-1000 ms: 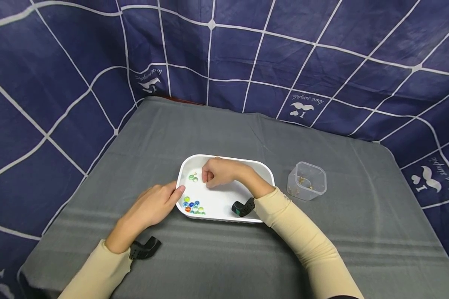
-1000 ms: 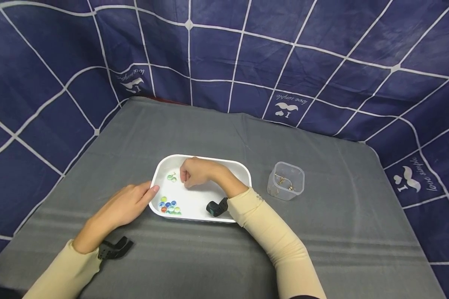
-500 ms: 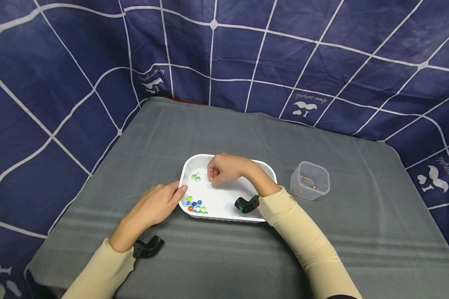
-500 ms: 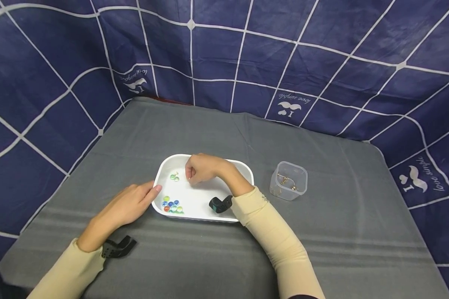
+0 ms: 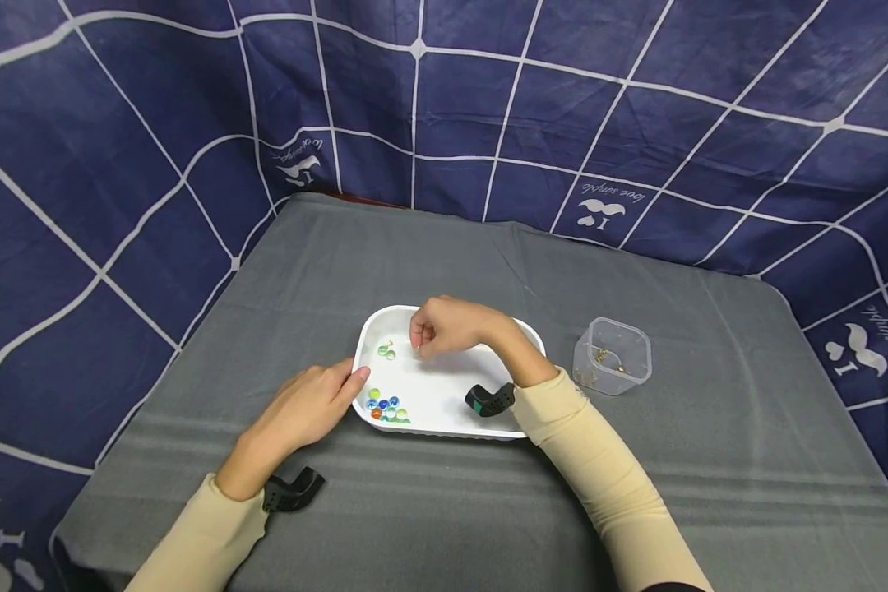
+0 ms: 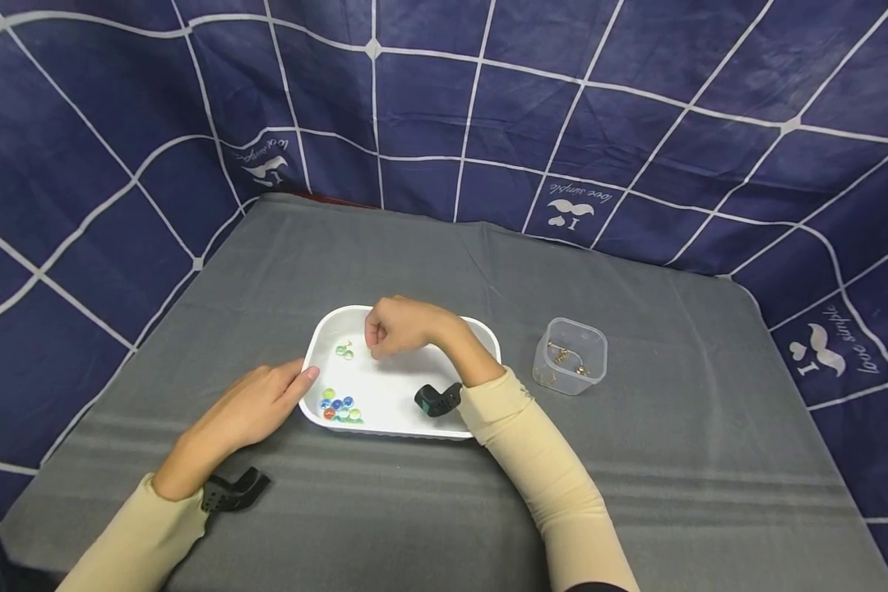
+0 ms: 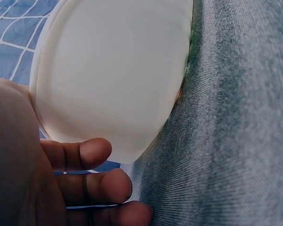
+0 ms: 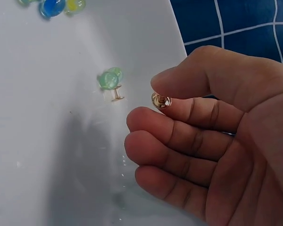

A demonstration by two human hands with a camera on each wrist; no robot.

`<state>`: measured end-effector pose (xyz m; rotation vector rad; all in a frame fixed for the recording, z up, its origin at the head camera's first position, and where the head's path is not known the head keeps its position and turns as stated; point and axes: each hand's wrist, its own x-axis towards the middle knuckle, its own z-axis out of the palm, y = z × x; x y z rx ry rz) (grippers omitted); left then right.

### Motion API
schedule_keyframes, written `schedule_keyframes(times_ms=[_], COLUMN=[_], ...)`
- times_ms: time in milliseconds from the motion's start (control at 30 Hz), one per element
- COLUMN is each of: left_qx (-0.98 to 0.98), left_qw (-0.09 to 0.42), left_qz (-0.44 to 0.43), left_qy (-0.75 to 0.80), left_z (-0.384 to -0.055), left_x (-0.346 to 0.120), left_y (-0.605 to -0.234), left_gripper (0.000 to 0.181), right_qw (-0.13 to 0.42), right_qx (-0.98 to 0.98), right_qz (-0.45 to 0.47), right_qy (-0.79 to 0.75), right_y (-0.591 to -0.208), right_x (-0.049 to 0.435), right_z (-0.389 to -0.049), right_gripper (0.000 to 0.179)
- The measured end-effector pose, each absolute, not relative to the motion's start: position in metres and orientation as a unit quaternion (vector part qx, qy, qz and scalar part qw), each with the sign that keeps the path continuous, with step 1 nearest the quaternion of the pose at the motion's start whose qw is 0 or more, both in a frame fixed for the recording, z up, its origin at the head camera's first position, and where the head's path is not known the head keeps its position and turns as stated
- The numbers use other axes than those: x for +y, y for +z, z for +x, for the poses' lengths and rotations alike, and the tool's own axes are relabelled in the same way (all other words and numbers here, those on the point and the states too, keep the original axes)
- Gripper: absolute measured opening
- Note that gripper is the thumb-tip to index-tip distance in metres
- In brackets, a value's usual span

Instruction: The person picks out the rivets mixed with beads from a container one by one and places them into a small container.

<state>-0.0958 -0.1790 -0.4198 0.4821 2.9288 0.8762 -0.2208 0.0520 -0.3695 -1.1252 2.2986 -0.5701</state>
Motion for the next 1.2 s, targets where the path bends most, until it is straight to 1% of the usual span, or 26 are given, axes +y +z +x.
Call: schedule_keyframes(times_ms=[267, 700, 933, 1200], left_qx=[0.946, 0.945, 0.945, 0.944], left_qw=[0.02, 0.019, 0.02, 0.011], left_qz=[0.157, 0.158, 0.158, 0.162], left_qy=[0.283, 0.284, 0.286, 0.289], left_z=[-0.096, -0.096, -0.096, -0.097], left_x=[-0.179, -0.179, -0.179, -0.179], left_y=[-0.42, -0.421, -0.422, -0.422], left_gripper=[0.035, 0.036, 0.036, 0.037], right_qw=[0.257, 0.229, 0.23, 0.221], right_qx=[0.844, 0.834, 0.831, 0.83], right_qz=[-0.416, -0.427, -0.415, -0.424], right_qy=[-0.22, -0.262, -0.29, -0.288], right_y=[-0.365, -0.358, -0.351, -0.346], right_x=[0.053, 0.057, 0.06, 0.064], right_z=[-0.22, -0.219, -0.217, -0.215], right_gripper=[0.006, 0.007, 0.008, 0.009])
